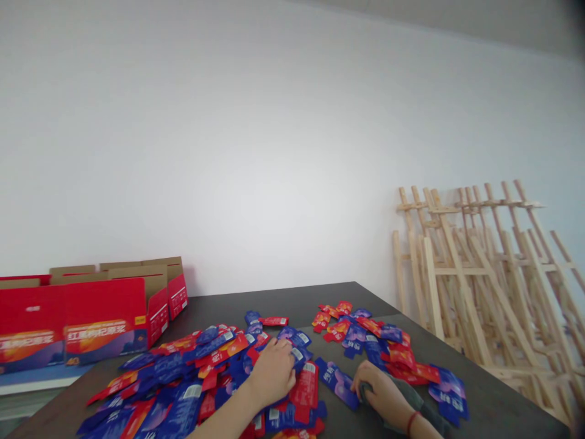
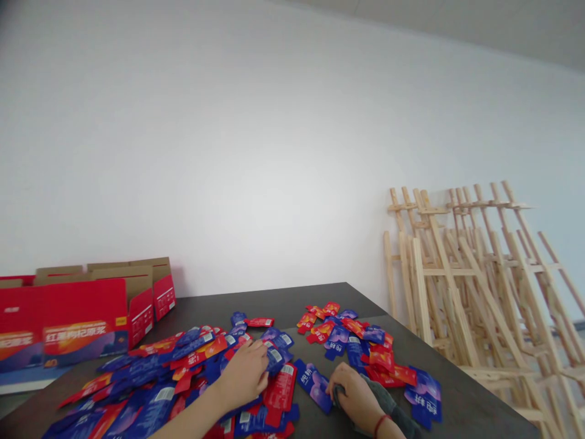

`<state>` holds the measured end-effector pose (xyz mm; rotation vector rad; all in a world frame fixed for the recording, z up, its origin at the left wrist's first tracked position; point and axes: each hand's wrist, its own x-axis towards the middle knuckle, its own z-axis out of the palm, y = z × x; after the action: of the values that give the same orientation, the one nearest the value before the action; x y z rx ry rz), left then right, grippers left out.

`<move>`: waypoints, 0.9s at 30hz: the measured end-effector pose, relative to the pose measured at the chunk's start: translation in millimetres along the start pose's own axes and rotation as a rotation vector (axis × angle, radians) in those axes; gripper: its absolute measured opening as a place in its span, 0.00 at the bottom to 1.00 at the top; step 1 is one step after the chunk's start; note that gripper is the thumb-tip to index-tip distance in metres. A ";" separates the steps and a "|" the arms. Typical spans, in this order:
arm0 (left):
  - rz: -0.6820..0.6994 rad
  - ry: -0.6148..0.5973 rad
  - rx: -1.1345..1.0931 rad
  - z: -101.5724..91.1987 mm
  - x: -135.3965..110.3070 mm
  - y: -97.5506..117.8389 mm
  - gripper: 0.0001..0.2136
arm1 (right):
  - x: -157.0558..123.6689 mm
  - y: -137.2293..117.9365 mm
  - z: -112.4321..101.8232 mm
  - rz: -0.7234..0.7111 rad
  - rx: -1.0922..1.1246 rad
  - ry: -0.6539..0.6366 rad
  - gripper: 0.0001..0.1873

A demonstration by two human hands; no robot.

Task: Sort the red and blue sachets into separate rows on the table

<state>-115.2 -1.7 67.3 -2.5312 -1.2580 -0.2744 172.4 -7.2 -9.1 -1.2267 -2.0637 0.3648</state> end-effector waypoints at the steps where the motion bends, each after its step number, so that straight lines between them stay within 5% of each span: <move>1: 0.011 0.002 -0.029 3.3 10.4 7.2 0.08 | 0.7 1.5 1.1 0.008 -0.007 0.007 0.16; 4: 0.045 -0.077 -0.140 21.8 44.3 30.6 0.11 | 1.6 6.1 3.7 0.045 -0.049 0.040 0.16; 10: -0.009 -0.296 -0.223 56.6 93.8 54.9 0.33 | -1.5 8.8 8.0 0.086 -0.151 0.118 0.15; 14: -0.105 -0.336 -0.255 59.9 102.3 51.9 0.29 | -0.4 17.7 8.0 0.163 -0.219 0.212 0.14; 21: -0.356 -0.212 -0.560 60.1 86.2 59.9 0.15 | 16.8 26.8 -10.6 0.275 -0.145 0.590 0.14; 27: -0.428 -0.461 -0.987 79.8 70.1 80.0 0.08 | 20.3 -19.4 26.7 0.055 -0.127 0.249 0.15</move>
<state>-6.3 32.5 -0.9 -3.1873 -2.2977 -0.5285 134.9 3.0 -8.9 -1.3338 -1.8656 0.0998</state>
